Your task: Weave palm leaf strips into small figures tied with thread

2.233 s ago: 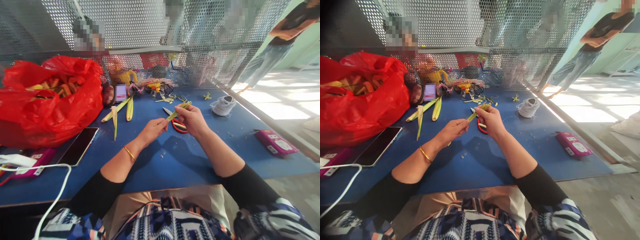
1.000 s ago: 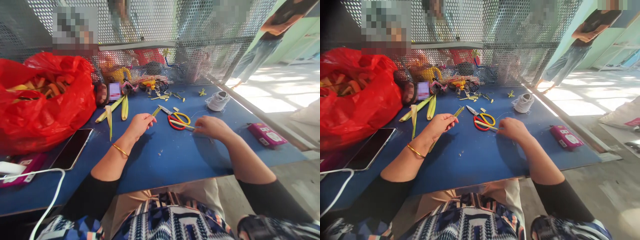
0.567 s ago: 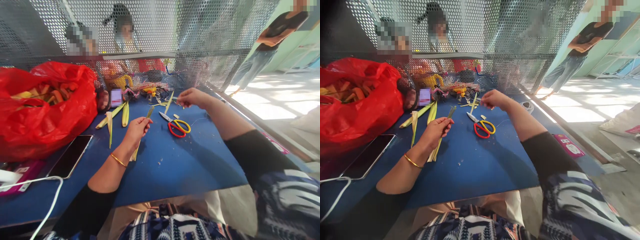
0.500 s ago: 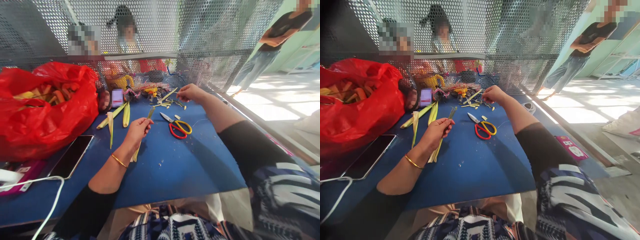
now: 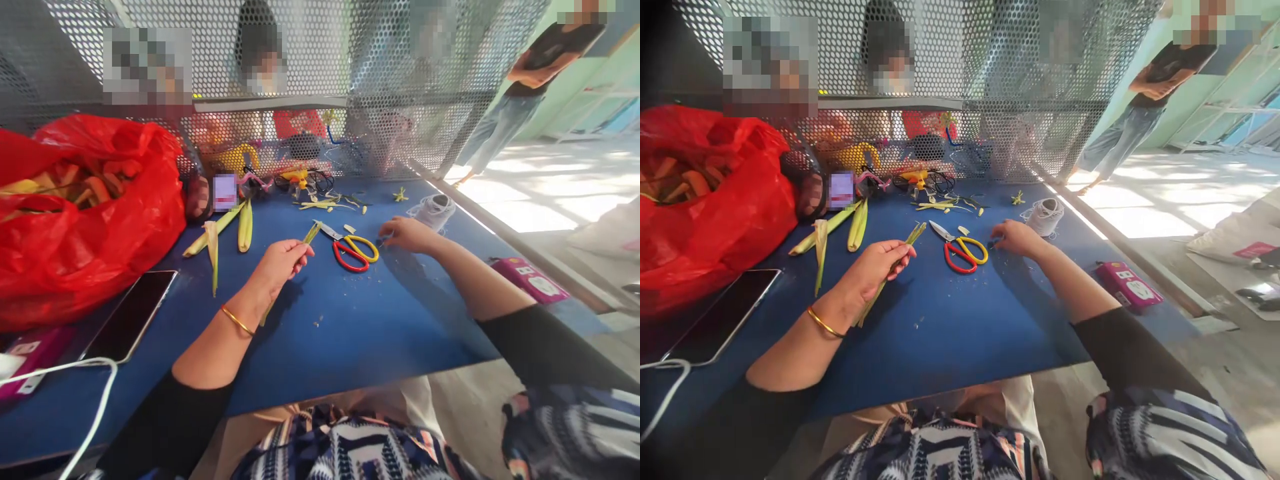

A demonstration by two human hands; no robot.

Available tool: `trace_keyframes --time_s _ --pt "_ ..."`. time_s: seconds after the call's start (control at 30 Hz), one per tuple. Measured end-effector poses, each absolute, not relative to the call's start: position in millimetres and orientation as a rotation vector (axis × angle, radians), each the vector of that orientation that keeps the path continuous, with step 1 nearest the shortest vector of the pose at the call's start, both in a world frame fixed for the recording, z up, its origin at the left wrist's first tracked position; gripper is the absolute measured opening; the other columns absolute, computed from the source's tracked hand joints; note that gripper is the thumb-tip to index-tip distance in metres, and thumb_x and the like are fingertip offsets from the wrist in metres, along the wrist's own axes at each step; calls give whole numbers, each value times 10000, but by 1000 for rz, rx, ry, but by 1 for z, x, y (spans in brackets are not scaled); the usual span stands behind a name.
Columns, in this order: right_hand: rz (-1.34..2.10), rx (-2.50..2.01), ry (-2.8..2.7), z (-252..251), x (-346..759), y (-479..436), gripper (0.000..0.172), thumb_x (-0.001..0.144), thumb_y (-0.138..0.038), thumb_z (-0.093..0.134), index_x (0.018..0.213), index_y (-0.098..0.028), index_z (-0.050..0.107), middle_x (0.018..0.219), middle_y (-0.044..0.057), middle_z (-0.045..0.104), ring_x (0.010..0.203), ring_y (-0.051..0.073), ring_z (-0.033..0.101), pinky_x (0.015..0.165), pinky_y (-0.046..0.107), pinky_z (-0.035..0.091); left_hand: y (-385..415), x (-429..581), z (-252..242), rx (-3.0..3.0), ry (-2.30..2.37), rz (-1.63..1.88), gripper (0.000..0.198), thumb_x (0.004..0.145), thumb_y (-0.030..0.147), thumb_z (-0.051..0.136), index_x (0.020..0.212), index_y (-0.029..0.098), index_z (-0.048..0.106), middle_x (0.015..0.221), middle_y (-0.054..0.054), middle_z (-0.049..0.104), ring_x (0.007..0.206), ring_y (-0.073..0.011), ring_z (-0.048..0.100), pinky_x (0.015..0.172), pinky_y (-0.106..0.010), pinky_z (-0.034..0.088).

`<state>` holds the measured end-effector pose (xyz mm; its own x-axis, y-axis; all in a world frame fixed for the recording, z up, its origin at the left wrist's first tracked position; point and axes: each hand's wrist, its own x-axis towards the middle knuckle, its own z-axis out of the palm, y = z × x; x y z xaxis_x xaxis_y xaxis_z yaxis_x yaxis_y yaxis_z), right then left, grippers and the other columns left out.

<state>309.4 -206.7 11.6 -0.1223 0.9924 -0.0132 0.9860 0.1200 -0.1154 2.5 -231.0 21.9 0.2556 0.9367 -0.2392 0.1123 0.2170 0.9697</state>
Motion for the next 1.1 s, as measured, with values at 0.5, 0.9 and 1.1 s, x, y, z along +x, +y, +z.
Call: trace_keyframes --time_s 0.5,0.9,1.1 --pt "128 -1954 -2014 1 284 -261 126 901 -214 425 913 -207 551 693 38 638 603 173 543 584 264 343 -241 8 20 1255 1154 576 162 773 237 619 640 145 600 532 38 488 423 -43 400 388 -151 249" --pt "-234 -983 -2704 -7 182 -317 218 984 -120 353 900 -165 549 751 58 633 694 171 555 682 299 372 -247 17 12 1038 963 400 135 816 156 609 685 129 632 620 -11 593 414 -55 472 352 -153 304" --pt "-351 -790 -2841 -16 157 -325 260 994 -111 328 882 -158 558 778 69 635 689 171 566 683 316 393 -245 20 2 761 926 292 297 910 172 511 631 115 593 538 4 516 404 -46 451 390 -144 368"
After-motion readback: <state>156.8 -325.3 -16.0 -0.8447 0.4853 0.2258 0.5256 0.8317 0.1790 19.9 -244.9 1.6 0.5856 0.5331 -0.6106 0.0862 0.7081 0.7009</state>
